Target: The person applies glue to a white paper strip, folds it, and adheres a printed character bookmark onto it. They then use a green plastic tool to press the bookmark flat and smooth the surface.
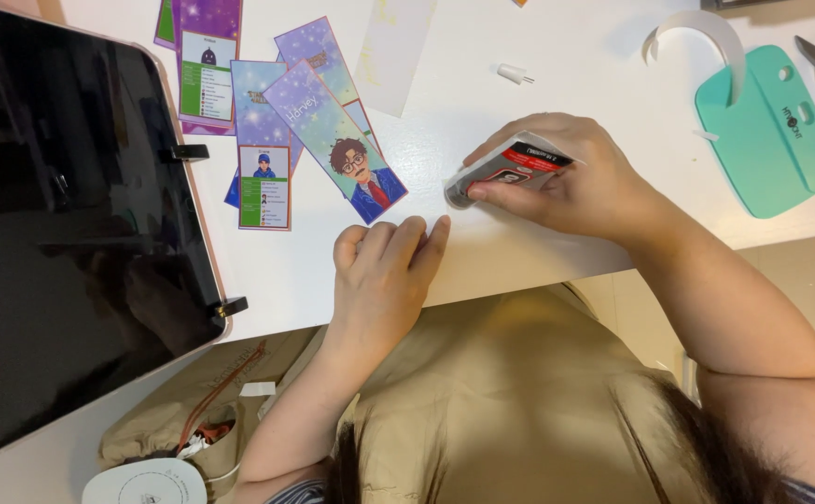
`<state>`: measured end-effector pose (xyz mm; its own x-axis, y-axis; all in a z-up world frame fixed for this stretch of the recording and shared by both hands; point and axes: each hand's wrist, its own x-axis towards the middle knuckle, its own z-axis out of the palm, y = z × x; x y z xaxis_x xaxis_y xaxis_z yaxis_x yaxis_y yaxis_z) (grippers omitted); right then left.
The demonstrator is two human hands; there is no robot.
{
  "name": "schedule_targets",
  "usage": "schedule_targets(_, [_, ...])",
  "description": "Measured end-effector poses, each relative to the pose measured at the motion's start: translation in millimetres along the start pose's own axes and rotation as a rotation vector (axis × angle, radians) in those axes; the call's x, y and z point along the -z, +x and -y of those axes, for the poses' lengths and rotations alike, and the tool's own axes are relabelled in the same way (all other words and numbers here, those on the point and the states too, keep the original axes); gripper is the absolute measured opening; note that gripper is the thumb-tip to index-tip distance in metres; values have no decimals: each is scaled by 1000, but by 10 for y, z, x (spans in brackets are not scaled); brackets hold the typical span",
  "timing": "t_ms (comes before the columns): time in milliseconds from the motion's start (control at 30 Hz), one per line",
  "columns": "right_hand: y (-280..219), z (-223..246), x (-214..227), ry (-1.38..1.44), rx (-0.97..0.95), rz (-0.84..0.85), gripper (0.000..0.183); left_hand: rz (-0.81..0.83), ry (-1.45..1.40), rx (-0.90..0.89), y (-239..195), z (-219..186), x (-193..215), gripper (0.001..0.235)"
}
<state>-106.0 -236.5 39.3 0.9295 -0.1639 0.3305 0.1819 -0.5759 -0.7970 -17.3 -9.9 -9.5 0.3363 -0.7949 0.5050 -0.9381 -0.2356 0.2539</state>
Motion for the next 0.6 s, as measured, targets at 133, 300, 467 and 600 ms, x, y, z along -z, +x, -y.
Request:
schedule_targets(133, [34,-80,40,-30,27,-34,16,11,27,-18,-8,15,-20,24])
schedule_targets(300, [-52,84,203,167,-128,-99,20,25,59,-43,99,2,96,21])
schedule_targets(467, [-259,224,394,-22,181,-189,30,63,5,-37,140,8,200,37])
schedule_targets(600, [-738,123,82,-237,76,-217,43,41,-586,147,261,-173,240,35])
